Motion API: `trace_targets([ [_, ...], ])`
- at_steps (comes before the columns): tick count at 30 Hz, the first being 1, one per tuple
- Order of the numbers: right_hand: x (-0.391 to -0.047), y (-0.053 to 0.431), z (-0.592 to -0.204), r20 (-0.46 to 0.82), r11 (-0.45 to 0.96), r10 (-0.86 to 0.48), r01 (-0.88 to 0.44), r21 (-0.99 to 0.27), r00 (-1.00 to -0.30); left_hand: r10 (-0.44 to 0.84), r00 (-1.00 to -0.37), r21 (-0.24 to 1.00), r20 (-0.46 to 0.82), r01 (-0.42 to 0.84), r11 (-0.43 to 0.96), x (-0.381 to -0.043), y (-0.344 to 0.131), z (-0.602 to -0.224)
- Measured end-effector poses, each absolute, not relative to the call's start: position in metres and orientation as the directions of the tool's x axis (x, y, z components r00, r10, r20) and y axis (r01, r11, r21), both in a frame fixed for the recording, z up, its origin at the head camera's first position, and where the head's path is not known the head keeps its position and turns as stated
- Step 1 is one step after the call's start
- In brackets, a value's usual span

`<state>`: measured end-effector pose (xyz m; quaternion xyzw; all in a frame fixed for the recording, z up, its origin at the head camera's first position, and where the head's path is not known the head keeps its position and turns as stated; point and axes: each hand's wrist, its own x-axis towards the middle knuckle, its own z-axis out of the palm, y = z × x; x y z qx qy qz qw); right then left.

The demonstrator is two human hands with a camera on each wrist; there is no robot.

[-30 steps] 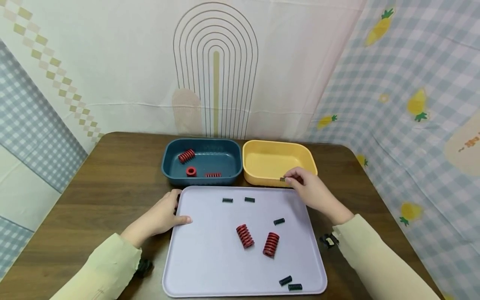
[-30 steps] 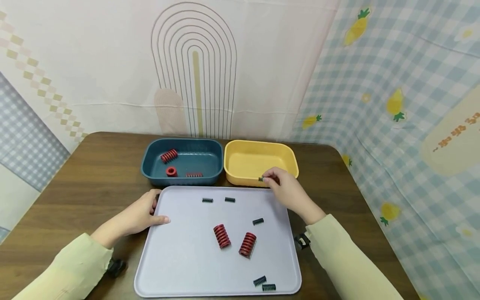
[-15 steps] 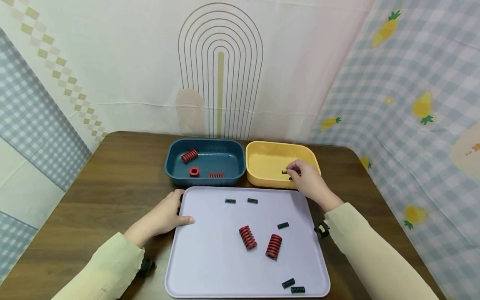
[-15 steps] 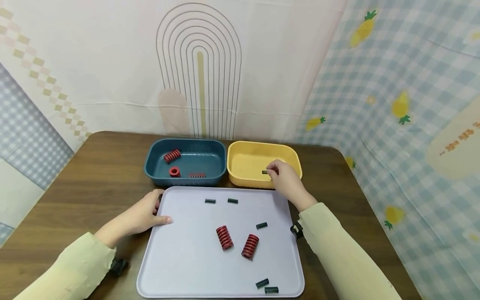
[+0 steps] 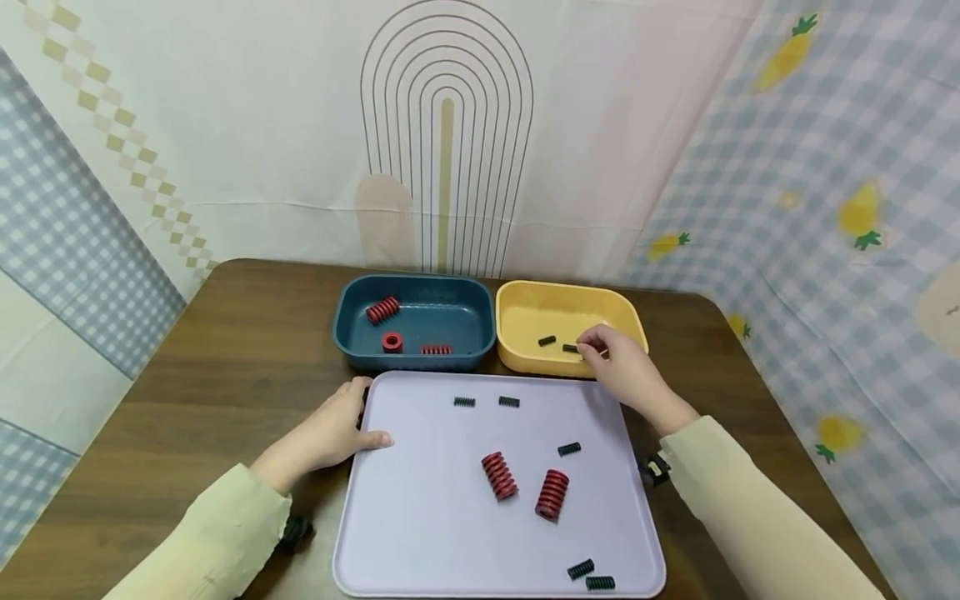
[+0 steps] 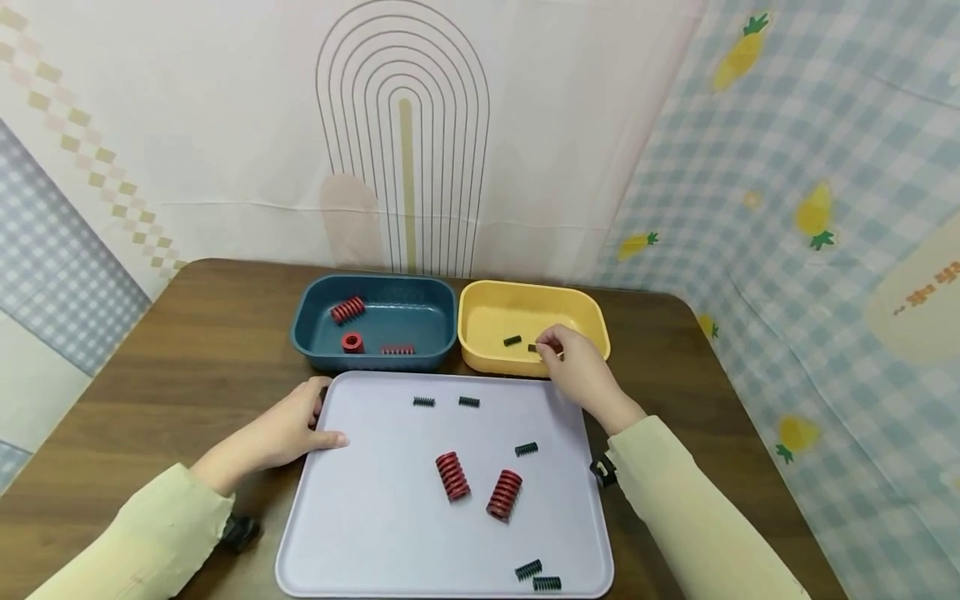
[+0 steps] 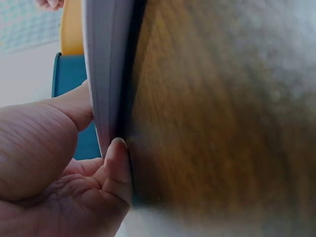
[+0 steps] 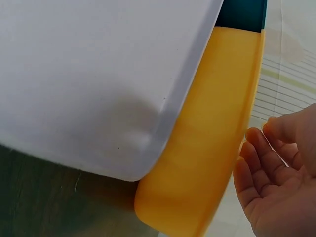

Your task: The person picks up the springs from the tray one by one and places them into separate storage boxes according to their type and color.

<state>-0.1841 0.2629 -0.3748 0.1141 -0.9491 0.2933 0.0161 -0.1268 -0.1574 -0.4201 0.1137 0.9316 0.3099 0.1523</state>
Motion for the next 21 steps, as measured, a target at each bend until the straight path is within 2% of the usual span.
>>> trace_targets([
  [8,-0.162,0.260,-0.371,0.121,0.773,-0.266,-0.286,-0.566,-0.956,0.314,-0.926,0.609,-0.208,0.129,0.782,-0.128,-0.156,-0.420],
  [21,-0.119,0.263,-0.372,0.038,0.783,-0.322,-0.289,-0.550,-0.946,0.319,-0.922,0.600,-0.220,0.130,0.790,-0.127,-0.156,-0.419],
])
